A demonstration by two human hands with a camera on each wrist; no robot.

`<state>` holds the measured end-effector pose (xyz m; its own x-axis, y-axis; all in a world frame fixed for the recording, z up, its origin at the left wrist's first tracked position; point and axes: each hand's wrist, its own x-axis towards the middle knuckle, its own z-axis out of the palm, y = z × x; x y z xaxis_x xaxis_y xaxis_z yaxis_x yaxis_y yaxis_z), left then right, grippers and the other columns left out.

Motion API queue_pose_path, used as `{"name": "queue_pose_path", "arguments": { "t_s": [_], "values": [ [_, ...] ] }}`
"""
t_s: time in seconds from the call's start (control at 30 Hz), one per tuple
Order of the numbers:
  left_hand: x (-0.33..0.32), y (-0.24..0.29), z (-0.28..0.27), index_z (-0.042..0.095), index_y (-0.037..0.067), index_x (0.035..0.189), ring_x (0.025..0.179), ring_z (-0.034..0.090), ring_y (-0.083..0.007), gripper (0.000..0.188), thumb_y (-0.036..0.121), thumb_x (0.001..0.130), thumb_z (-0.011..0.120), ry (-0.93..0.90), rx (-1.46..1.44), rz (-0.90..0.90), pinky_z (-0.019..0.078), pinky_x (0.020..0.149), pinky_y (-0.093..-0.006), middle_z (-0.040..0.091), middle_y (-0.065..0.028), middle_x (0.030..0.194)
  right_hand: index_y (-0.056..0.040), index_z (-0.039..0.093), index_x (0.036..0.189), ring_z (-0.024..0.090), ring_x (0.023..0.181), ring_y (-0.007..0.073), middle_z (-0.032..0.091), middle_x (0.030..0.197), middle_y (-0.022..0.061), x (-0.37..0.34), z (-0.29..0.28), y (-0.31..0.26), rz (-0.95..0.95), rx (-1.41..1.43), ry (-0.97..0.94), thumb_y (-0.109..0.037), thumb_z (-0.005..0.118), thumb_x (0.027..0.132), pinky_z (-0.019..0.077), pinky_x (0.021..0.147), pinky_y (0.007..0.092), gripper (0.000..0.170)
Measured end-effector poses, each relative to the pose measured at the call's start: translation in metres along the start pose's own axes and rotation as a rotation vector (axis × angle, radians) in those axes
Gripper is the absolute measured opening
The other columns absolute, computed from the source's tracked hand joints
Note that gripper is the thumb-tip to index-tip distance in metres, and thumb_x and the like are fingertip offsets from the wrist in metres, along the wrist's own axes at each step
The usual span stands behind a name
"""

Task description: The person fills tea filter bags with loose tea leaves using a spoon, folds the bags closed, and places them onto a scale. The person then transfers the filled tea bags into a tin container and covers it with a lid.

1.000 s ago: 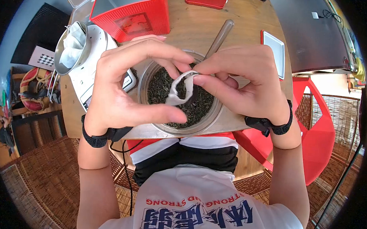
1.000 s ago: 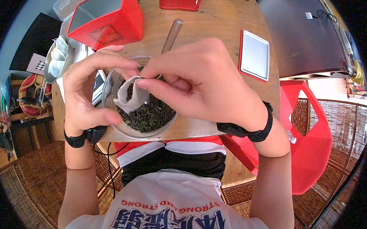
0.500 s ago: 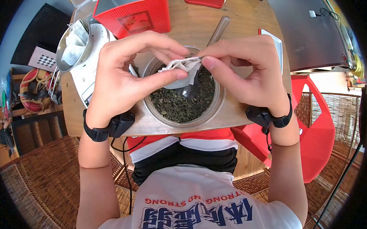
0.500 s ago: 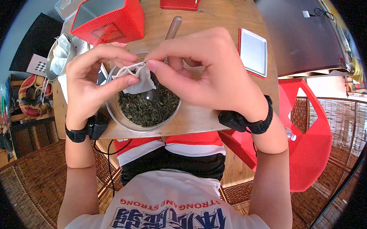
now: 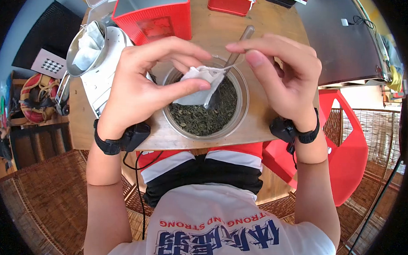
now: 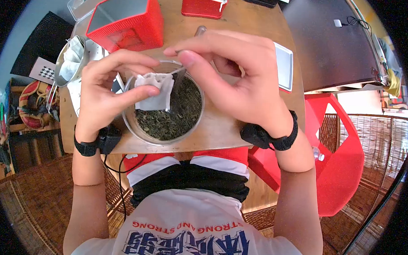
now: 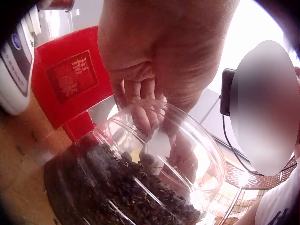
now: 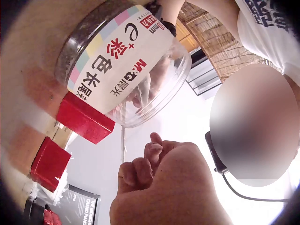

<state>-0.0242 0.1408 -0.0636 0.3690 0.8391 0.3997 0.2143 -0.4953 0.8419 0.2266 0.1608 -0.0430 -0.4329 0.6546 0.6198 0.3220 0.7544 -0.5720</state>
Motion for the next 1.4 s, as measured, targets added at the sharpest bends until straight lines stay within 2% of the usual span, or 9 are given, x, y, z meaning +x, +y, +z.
{"name": "queue_pose_path", "arguments": {
  "t_s": [0.1,0.2,0.3,0.37,0.47,0.7,0.77,1.0,1.4],
  "values": [
    [-0.001,0.008,-0.002,0.075,0.0,0.107,0.092,0.072,-0.013,0.038,0.002,0.072,0.09,-0.027,0.044,-0.078,0.0538,0.087,-0.0281,0.077,-0.007,0.104,-0.006,0.08,0.1,0.043,0.049,0.009,0.057,0.062,0.0017,0.001,-0.001,-0.003,-0.029,-0.021,-0.05,-0.001,0.072,0.087,0.0323,0.046,0.0266,0.016],
    [-0.002,0.006,0.0,0.076,0.003,0.107,0.092,0.073,-0.0147,0.036,0.004,0.073,0.089,-0.02,0.089,-0.012,0.0541,0.087,-0.0288,0.078,-0.0094,0.102,-0.0044,0.078,0.104,0.053,0.054,0.0183,0.056,0.068,0.0058,-0.002,0.006,0.0,-0.05,0.047,-0.109,0.002,0.07,0.086,0.0408,0.051,0.0321,0.02],
    [-0.002,0.009,0.001,0.075,0.004,0.111,0.09,0.073,-0.014,0.04,0.004,0.073,0.089,-0.001,0.085,-0.024,0.0539,0.086,-0.0283,0.079,-0.0079,0.096,-0.0037,0.077,0.104,0.053,0.054,0.0195,0.055,0.067,0.0063,-0.003,0.006,0.0,-0.043,0.054,-0.14,0.001,0.07,0.085,0.041,0.05,0.0322,0.02],
    [-0.004,0.012,0.001,0.074,0.004,0.114,0.089,0.073,-0.0134,0.043,0.004,0.074,0.089,0.007,0.081,-0.053,0.0539,0.086,-0.0281,0.079,-0.0068,0.093,-0.0037,0.077,0.102,0.053,0.053,0.0191,0.054,0.066,0.0067,-0.005,0.005,-0.002,-0.04,0.039,-0.145,0.001,0.071,0.085,0.0416,0.05,0.0324,0.019],
    [-0.001,0.009,0.0,0.071,0.007,0.12,0.091,0.074,-0.0181,0.045,0.008,0.078,0.086,-0.019,0.094,-0.036,0.0538,0.093,-0.0353,0.078,-0.0049,0.086,-0.0044,0.077,0.101,0.054,0.052,0.019,0.055,0.066,0.0071,-0.002,0.002,-0.003,-0.028,0.037,-0.202,-0.002,0.072,0.086,0.0421,0.05,0.0324,0.017],
    [0.0,0.008,0.002,0.07,0.007,0.121,0.083,0.072,-0.0129,0.044,0.009,0.08,0.085,-0.003,0.125,0.01,0.0522,0.081,-0.0287,0.079,-0.0051,0.086,-0.0049,0.077,0.104,0.056,0.052,0.0208,0.058,0.07,0.0086,-0.005,0.005,-0.003,-0.016,0.034,-0.235,-0.004,0.071,0.088,0.0445,0.051,0.0332,0.017],
    [0.0,0.01,0.0,0.069,0.002,0.125,0.091,0.071,-0.009,0.048,0.002,0.08,0.085,-0.034,0.087,-0.046,0.0514,0.087,-0.0262,0.079,-0.0052,0.09,-0.0049,0.077,0.105,0.057,0.054,0.0214,0.06,0.071,0.0092,-0.005,0.005,0.0,-0.044,-0.001,-0.247,-0.004,0.071,0.088,0.0448,0.051,0.0335,0.018],
    [-0.002,0.008,0.002,0.068,0.0,0.126,0.091,0.067,-0.0067,0.046,0.0,0.082,0.082,-0.033,0.019,-0.095,0.0505,0.085,-0.0228,0.077,-0.005,0.093,-0.0051,0.077,0.11,0.057,0.055,0.0218,0.06,0.071,0.0096,-0.004,0.005,0.0,-0.065,-0.007,-0.253,-0.003,0.07,0.088,0.0444,0.051,0.0332,0.023],
    [-0.001,0.006,0.001,0.068,0.0,0.125,0.095,0.07,-0.0092,0.047,-0.001,0.081,0.083,-0.028,0.051,-0.037,0.0511,0.09,-0.0263,0.078,-0.0053,0.096,-0.0085,0.076,0.119,0.057,0.055,0.022,0.071,0.082,0.0105,-0.005,0.005,-0.004,0.039,0.045,-0.29,-0.008,0.072,0.088,0.0459,0.052,0.0303,0.031]
  ]
}}
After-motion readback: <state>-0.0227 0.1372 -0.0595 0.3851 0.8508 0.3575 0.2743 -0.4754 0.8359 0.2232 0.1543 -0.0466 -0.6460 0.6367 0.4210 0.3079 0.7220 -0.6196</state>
